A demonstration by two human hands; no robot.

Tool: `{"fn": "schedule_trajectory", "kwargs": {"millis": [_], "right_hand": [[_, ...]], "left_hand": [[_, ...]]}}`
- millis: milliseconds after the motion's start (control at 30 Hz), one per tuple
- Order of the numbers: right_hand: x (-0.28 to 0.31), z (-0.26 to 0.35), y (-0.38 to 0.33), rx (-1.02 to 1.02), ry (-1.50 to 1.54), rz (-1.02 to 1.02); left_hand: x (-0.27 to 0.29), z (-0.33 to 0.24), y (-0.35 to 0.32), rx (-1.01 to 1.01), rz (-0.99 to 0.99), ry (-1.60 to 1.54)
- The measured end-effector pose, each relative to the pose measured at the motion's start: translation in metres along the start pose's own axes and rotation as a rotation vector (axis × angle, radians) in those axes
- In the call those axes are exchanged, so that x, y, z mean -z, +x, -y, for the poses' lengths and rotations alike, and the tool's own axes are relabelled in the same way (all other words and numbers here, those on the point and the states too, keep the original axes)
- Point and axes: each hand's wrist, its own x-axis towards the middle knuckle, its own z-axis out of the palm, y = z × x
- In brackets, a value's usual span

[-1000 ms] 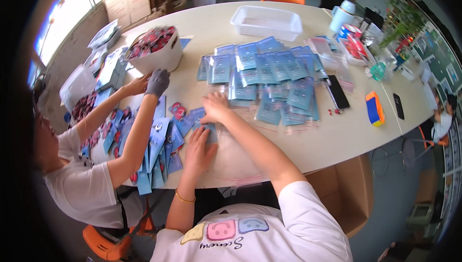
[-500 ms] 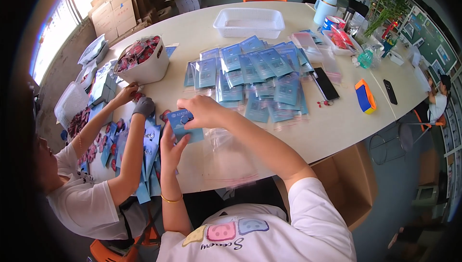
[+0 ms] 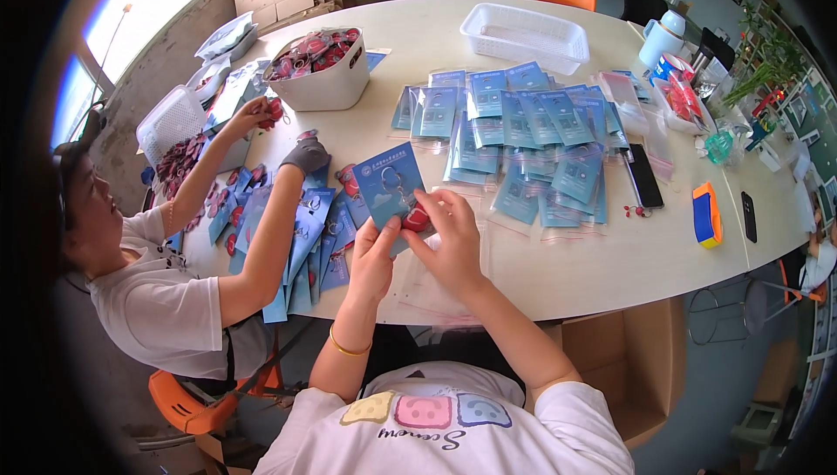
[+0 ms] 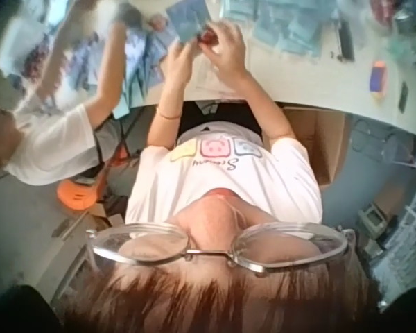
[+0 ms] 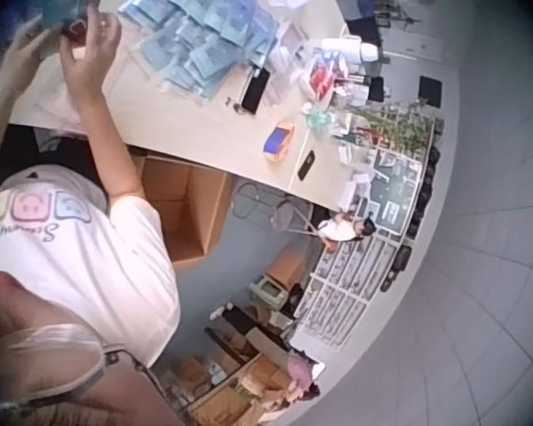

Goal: The person packages heart-shaped keychains by hand into plastic sleeves with backing cards.

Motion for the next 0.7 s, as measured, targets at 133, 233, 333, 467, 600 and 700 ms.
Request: {"fn": "schedule_trajectory", "kwargs": {"millis": [133, 233, 333, 467, 600, 700], "right_hand": [[-0.002, -0.013, -0.007, -0.197, 0.287, -0.152], [0.007, -0.002, -0.004, 0.105, 0.029, -0.049], [0.017, 0.014, -0.007, 0.008, 0.143, -0.028], [0.019, -0.008, -0.019, -0.553, 0.698, -0.012], [0.032, -0.041, -0.033, -0.708, 0.882, 0.092], [0.029, -0.076, -0.061, -0.663, 0.7, 0.039]], "left_hand": [[-0.008, 0.0, -0.002, -0.082, -0.032, 0.161], [-0.017, -0.003, -0.004, -0.009, -0.07, -0.015], [-0.015, -0.01, -0.004, 0.148, -0.125, -0.24], [-0.016, -0.011, -0.011, 0.202, -0.092, -0.223], [0.001, -0.007, -0.01, 0.105, 0.042, 0.704], [0.015, 0.017, -0.02, -0.056, 0.022, 1.442]]}}
